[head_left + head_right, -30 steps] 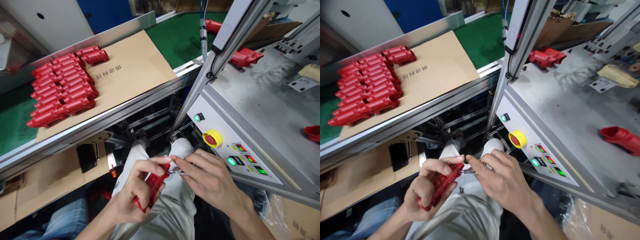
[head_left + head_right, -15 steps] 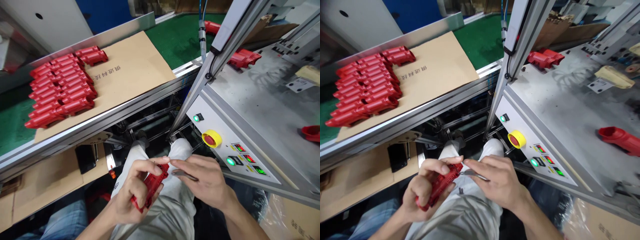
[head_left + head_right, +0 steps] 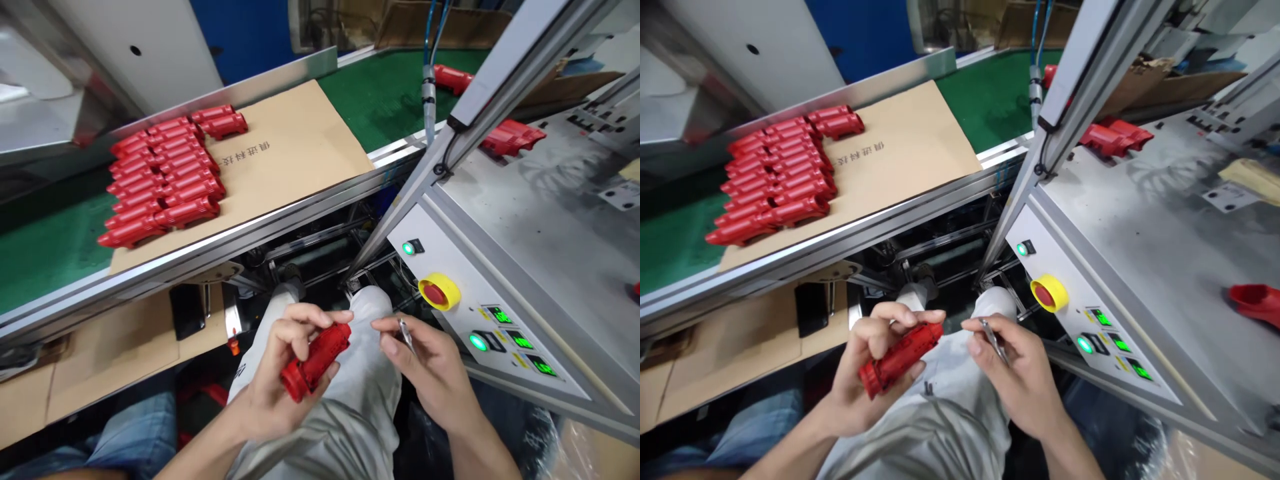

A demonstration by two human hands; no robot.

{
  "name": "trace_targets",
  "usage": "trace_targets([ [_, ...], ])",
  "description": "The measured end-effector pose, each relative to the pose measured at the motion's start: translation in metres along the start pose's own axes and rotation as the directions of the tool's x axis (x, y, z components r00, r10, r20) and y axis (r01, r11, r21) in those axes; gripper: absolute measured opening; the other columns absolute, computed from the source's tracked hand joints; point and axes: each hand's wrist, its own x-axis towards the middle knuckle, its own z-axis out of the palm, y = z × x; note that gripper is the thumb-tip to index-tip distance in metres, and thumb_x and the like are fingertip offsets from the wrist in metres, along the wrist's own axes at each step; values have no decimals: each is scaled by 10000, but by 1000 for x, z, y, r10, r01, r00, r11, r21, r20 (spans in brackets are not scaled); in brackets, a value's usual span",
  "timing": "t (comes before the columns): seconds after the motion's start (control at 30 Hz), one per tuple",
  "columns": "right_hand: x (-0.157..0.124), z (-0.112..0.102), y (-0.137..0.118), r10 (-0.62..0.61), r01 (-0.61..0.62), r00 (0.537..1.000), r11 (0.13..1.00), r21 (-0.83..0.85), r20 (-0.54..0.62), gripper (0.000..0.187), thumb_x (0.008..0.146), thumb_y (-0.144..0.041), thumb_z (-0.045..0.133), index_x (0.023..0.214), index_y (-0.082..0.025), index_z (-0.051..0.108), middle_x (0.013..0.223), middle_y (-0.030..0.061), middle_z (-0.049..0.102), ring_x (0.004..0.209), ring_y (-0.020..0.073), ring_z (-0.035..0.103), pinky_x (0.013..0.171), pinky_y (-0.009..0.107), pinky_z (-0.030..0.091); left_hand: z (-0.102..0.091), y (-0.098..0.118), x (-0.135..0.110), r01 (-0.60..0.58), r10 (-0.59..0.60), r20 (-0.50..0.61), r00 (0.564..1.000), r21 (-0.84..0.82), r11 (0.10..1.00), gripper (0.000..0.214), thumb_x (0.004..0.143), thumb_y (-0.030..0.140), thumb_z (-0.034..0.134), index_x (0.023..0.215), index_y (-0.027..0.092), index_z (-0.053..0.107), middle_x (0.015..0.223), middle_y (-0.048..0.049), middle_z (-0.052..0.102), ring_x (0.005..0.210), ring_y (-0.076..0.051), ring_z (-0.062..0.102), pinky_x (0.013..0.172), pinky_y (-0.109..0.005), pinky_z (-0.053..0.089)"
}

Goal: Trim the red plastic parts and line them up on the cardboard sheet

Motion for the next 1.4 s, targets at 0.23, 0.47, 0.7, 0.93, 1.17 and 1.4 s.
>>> trace_targets([
  [0.23, 2, 26, -14, -185, 191, 969, 981, -21, 162, 218, 1036, -244, 713, 1230, -318, 782, 1020, 3, 774, 870, 120, 730, 784, 212, 585, -3, 6, 2, 94, -94, -1, 996, 14, 995, 409, 979, -50, 616, 1129, 266, 404, 1320, -84, 414, 1458, -345, 630, 1171, -455, 624],
  [0.47, 5, 40, -17, -189, 194, 960, 981, -6, 208, 279, 1025, -212, 732, 1261, -357, 766, 1040, -19, 771, 934, 117, 731, 861, 214, 587, -6, 8, -6, 136, -137, -12, 990, -71, 988, 395, 975, -32, 618, 1119, 275, 416, 1346, -80, 398, 1443, -331, 603, 1176, -478, 582],
  [0.7, 7, 42, -6, -71, 75, 982, 997, -17, 176, 225, 1036, -293, 737, 1242, -362, 794, 1073, -13, 793, 970, 129, 737, 870, 220, 575, -14, 17, -1, 320, -320, -2, 947, 75, 945, 401, 892, -34, 604, 1123, 281, 511, 1199, -55, 554, 1242, -273, 594, 1052, -448, 514],
  [0.93, 4, 46, -7, -3, -10, 987, 997, 81, 162, 207, 1027, -317, 751, 1224, -336, 812, 1065, -3, 807, 968, 131, 753, 871, 206, 594, -14, 27, 1, 474, -494, 16, 870, 257, 842, 230, 1084, 122, 436, 1205, 293, 530, 1136, -36, 532, 991, -212, 516, 879, -373, 455],
  [1.17, 8, 44, -16, -192, 207, 975, 967, -146, 107, 295, 1021, -208, 723, 1291, -316, 776, 1028, 0, 788, 910, 136, 731, 811, 241, 588, -12, 34, 5, 487, -529, 66, 846, 308, 818, 228, 1102, 123, 406, 1188, 301, 520, 1084, -11, 518, 952, -191, 507, 862, -341, 443],
  [1.4, 11, 38, -22, -258, 273, 962, 931, -242, 93, 272, 1022, -175, 703, 1255, -292, 777, 975, -8, 777, 800, 122, 684, 730, 238, 579, -8, 38, 4, 466, -518, 96, 850, 323, 824, 227, 1103, 130, 391, 1195, 309, 496, 1082, -4, 515, 925, -183, 502, 861, -338, 440],
])
